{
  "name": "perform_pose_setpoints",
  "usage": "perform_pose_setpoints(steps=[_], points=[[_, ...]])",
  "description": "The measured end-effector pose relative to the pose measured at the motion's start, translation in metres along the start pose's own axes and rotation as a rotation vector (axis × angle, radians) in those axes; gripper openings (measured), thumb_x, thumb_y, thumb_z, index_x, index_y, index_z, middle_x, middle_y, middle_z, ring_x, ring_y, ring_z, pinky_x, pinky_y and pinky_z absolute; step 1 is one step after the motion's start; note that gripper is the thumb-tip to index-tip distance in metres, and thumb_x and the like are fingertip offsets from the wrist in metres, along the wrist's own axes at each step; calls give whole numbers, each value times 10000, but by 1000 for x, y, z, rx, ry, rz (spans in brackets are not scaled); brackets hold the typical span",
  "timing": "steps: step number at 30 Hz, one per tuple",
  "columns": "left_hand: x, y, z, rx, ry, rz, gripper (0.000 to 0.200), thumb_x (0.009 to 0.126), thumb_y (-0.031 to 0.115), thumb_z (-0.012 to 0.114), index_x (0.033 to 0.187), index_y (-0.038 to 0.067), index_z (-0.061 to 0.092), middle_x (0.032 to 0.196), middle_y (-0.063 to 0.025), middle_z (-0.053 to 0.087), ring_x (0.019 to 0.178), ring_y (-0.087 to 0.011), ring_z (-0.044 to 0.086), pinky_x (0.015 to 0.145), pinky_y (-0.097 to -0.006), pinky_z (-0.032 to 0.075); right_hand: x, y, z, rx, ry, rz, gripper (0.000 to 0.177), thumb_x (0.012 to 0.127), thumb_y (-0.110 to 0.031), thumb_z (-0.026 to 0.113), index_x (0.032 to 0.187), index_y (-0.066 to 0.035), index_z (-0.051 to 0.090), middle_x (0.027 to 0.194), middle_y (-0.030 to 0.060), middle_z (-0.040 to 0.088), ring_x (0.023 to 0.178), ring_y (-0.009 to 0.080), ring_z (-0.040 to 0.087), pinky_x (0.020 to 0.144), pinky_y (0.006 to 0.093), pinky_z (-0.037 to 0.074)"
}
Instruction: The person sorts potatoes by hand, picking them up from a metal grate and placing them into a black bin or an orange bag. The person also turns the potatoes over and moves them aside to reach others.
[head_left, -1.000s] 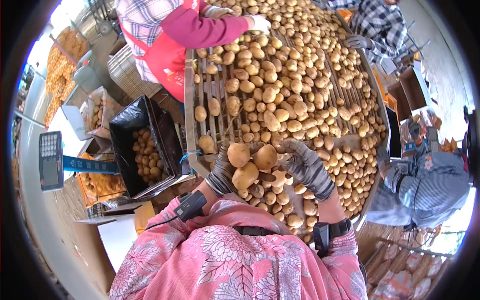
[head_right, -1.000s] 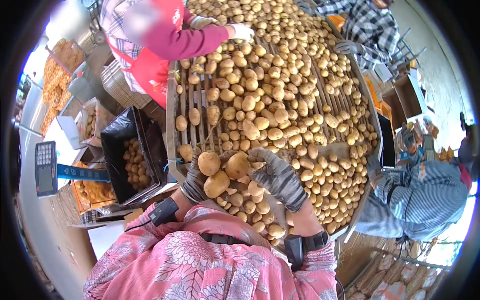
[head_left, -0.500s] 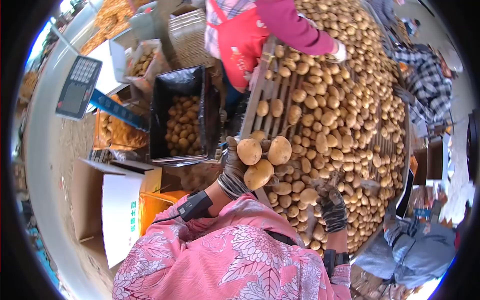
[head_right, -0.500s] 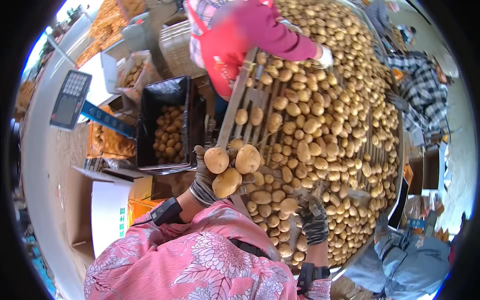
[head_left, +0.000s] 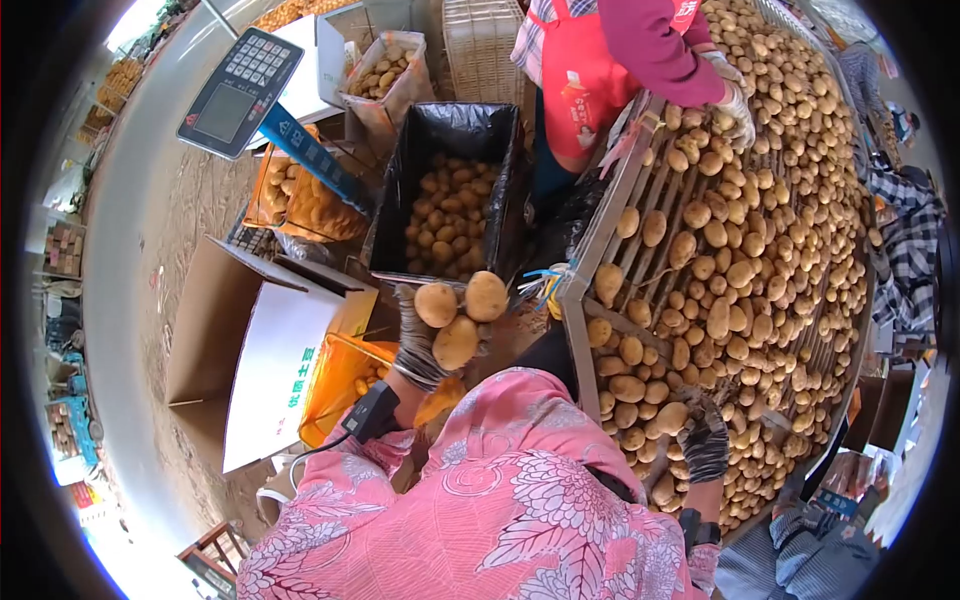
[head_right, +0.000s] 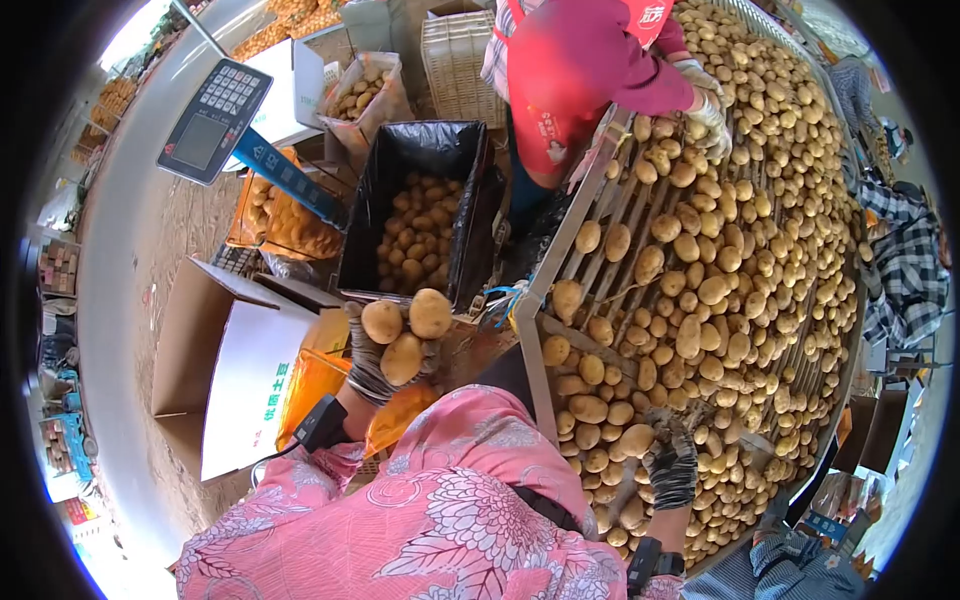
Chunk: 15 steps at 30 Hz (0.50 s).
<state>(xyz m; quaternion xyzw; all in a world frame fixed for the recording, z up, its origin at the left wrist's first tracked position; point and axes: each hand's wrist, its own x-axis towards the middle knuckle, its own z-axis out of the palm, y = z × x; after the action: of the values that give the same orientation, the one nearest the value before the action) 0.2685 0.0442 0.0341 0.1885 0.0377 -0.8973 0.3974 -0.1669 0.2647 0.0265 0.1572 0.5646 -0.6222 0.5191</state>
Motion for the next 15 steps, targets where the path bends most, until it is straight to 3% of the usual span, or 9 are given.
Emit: perform_pose_setpoints(steps=[4, 6, 7, 10, 14, 15], points=[[-63, 36, -45, 178, 153, 86, 995, 607, 868, 410, 1172, 53, 488, 1052, -233, 576, 815, -407, 605, 647, -509, 538, 6, -3, -18, -55, -186, -15, 255, 843, -195, 595, 1077, -94, 597, 902, 53, 642, 738, 196, 620, 532, 322, 537], [-109, 52, -83, 200, 206, 27, 868, 696, 736, 542, 1205, 37, 472, 1083, -226, 575, 842, -388, 610, 645, -500, 539, 3, -3, -17, -84, -146, -39, 254, 852, -195, 576, 1085, -95, 595, 929, 57, 643, 767, 194, 624, 548, 325, 545], [-129, 58, -98, 215, 256, 14, 853, 700, 722, 551, 1208, 41, 472, 1080, -218, 575, 844, -382, 607, 641, -493, 539, 6, -6, -24, -108, -182, -18, 252, 865, -204, 559, 1091, -98, 594, 947, 62, 644, 795, 194, 625, 565, 325, 548], [-181, 71, -151, 308, 507, -19, 812, 710, 679, 579, 1218, 56, 469, 1073, -196, 573, 848, -363, 599, 629, -473, 537, 5, 0, -22, -118, -73, -66, 259, 867, -222, 564, 1098, -108, 592, 941, 53, 644, 778, 188, 624, 548, 318, 542], [-230, 79, -230, 613, 958, -113, 761, 725, 623, 615, 1231, 75, 466, 1064, -166, 572, 854, -339, 588, 614, -447, 535, 14, -5, -36, -142, -181, -9, 271, 871, -237, 559, 1115, -122, 576, 944, 52, 635, 792, 190, 611, 541, 323, 534], [-243, 81, -251, 750, 1060, -151, 749, 728, 609, 624, 1234, 80, 465, 1061, -159, 571, 856, -332, 585, 610, -440, 535, 12, -3, -35, -265, -153, -98, 293, 868, -246, 563, 1131, -117, 560, 952, 60, 624, 807, 189, 596, 577, 340, 531]])
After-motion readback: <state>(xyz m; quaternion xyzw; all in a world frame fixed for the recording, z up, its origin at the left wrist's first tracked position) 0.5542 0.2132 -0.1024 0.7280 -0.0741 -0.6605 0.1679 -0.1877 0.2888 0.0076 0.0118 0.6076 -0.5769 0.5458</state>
